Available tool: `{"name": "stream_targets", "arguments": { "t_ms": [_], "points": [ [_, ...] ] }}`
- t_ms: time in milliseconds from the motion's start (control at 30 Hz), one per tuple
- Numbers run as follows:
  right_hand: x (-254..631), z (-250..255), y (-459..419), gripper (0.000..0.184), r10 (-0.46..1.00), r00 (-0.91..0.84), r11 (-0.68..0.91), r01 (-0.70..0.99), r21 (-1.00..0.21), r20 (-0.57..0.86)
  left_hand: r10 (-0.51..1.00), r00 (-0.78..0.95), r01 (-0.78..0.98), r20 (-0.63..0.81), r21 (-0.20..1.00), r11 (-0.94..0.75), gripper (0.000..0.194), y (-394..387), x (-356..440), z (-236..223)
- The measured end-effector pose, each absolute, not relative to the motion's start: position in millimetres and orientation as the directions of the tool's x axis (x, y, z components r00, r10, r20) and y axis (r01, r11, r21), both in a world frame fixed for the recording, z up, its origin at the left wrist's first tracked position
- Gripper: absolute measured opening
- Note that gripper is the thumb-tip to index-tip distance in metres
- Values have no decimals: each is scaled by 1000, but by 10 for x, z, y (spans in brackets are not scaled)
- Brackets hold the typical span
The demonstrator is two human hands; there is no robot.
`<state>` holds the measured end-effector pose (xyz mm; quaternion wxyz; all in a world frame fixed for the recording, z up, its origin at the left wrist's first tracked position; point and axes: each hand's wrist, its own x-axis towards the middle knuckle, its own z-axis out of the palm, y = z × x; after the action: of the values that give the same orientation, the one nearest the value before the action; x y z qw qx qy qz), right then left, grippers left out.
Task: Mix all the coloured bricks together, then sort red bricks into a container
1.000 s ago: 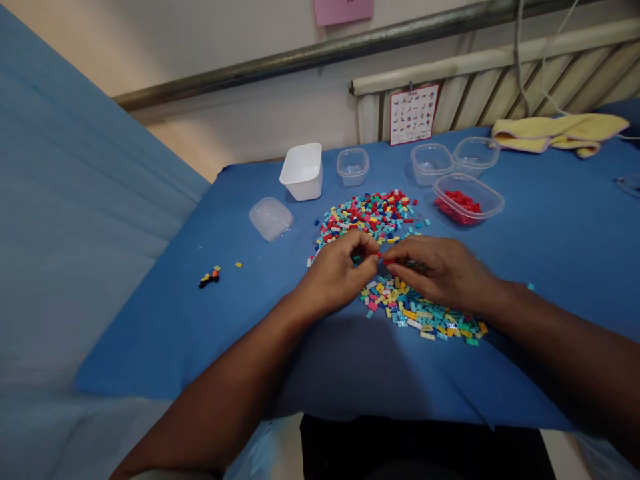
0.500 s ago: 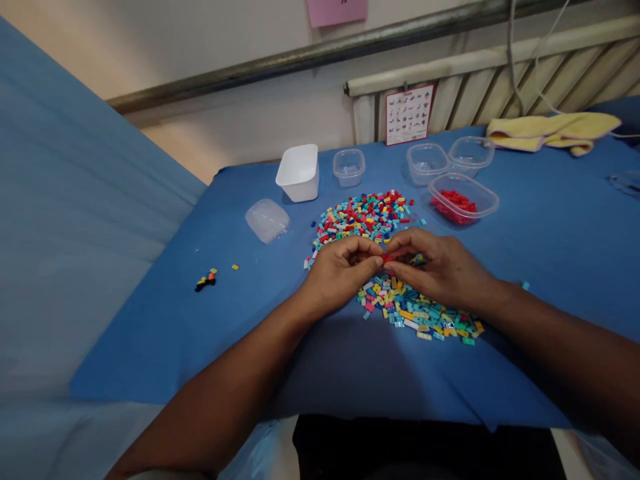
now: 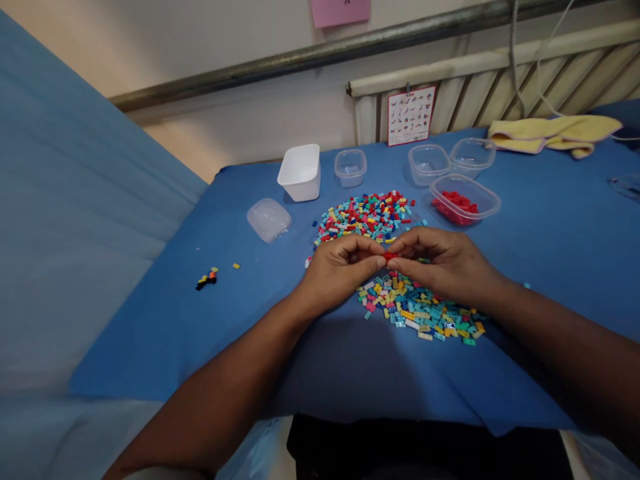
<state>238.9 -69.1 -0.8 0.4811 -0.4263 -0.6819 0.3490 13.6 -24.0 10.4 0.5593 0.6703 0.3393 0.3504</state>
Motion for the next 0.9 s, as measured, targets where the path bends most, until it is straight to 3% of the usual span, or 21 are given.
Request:
{"name": "stream_targets", "arguments": {
  "t_ms": [300,467,600,700,800,900],
  "points": [
    [2403,-43,-682,18,941,-192,311,178,-934,277,822,552,82,139,972,-220,28,-250,125,80],
    [2389,-22,-681,11,925,-193,364,202,-909,327,785,573,58,235,944,-325,19,-241,120,129],
    [2483,104,-666,8,907,-134,421,339,-841,400,788,552,133,272,905,-405,20,-239,100,135],
    [2723,202,-619,9,846,60,430,511,-744,530,820,494,220,290,870,-441,21,-219,80,117],
    [3076,210,-525,11,713,234,371,673,-639,661,835,446,273,322,840,-470,20,-190,70,108],
    [3392,125,-418,12,680,292,263,759,-595,673,825,447,295,346,813,-502,18,-176,71,113]
  ]
}}
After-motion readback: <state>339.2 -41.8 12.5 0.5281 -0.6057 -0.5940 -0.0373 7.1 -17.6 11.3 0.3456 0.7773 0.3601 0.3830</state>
